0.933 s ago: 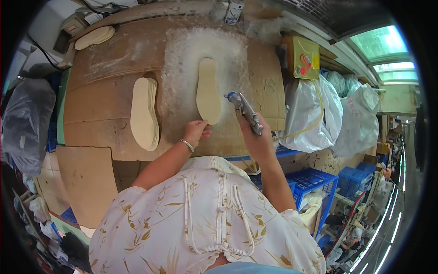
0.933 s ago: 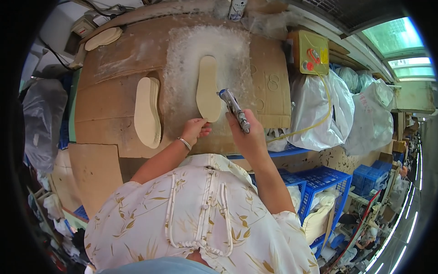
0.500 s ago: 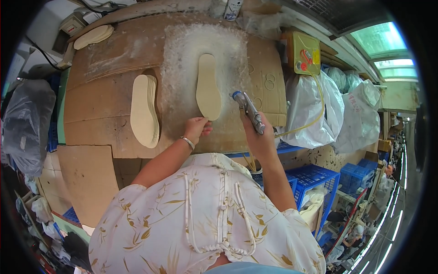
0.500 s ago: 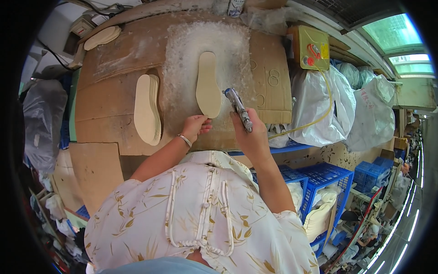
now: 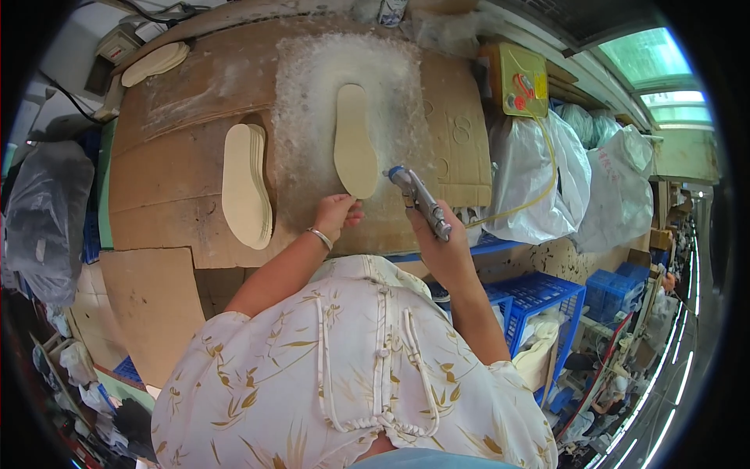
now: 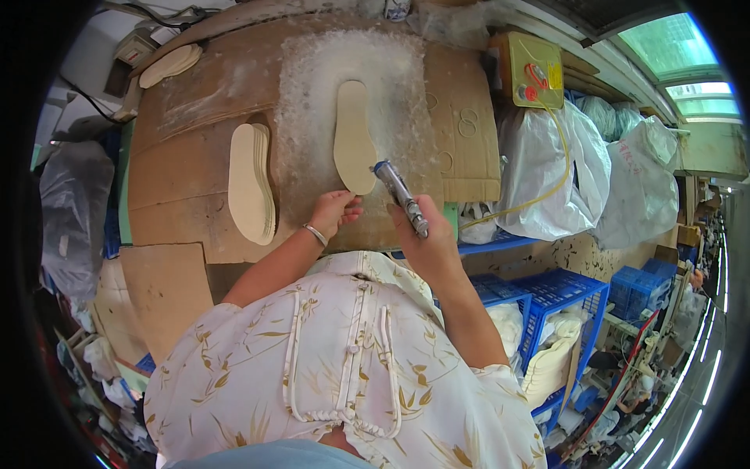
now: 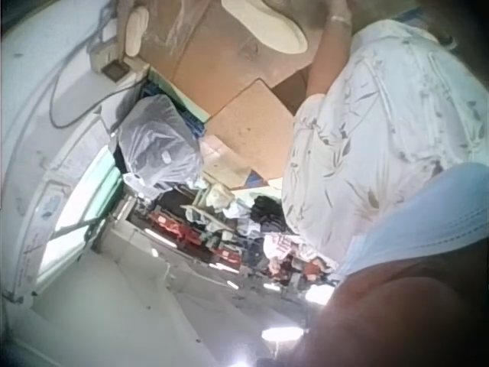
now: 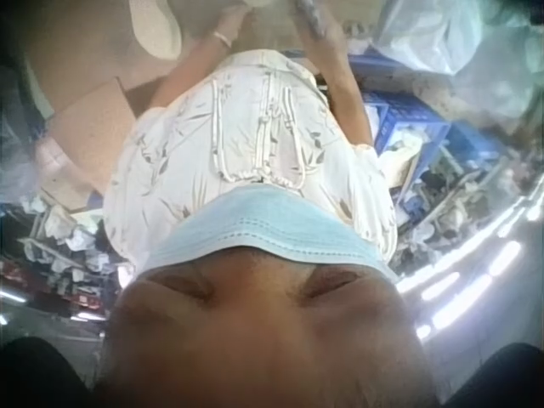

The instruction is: The recorder uses a spray gun to apply adhesive to shoe insoles and stacks them on a production line.

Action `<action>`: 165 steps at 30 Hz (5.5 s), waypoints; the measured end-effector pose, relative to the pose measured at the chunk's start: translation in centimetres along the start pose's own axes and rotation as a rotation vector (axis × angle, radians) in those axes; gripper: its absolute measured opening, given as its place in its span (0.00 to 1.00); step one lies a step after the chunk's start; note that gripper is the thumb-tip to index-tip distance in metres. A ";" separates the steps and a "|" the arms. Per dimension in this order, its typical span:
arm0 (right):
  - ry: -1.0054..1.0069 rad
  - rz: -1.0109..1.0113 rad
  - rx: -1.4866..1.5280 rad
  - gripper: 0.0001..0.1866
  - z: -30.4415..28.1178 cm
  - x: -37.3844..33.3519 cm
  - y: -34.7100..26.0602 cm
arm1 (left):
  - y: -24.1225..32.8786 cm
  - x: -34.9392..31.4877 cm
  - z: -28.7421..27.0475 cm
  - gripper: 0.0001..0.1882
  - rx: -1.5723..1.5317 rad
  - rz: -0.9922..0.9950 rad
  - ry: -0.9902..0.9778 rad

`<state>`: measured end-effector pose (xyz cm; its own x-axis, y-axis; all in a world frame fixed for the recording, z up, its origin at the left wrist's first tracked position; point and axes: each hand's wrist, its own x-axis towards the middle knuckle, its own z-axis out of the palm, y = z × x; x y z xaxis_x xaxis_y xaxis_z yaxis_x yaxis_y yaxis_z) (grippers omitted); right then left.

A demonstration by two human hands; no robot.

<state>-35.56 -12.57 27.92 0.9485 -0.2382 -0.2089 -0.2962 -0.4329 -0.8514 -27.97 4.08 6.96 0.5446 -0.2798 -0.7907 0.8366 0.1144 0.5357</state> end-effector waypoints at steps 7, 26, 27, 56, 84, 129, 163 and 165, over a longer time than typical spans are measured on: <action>0.010 0.009 -0.013 0.09 -0.1 -1.1 0.3 | -0.1 0.0 -0.4 0.12 0.019 -0.023 -0.016; -0.069 0.067 -0.008 0.08 -0.7 -4.1 0.3 | 0.0 -0.7 -0.2 0.12 0.000 -0.037 -0.032; -0.067 0.068 -0.007 0.08 -0.7 -4.1 0.6 | -0.1 -0.7 -0.2 0.12 0.001 -0.038 -0.033; -0.065 0.094 -0.027 0.08 -2.1 -7.7 1.4 | -0.8 -0.9 -0.8 0.16 -0.066 -0.019 -0.108; 0.045 0.029 -0.086 0.08 -2.2 -4.8 1.1 | -0.9 -1.1 0.7 0.12 -0.158 0.002 -0.027; -0.479 0.026 -0.268 0.12 13.7 -11.3 -3.3 | -22.5 -47.8 -54.5 0.11 -0.934 1.220 1.513; -0.231 0.029 -0.180 0.12 11.5 -11.6 -0.1 | -7.0 -13.4 -23.2 0.29 0.463 0.769 0.826; -0.204 0.091 -0.149 0.11 10.2 -11.3 1.1 | -3.6 -11.9 -20.3 0.29 0.533 0.727 0.885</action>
<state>-45.48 -1.48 24.47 0.9159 -0.1080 -0.3866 -0.3798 -0.5446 -0.7478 -36.30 26.32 8.42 0.8933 0.4422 -0.0806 0.3126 -0.4822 0.8184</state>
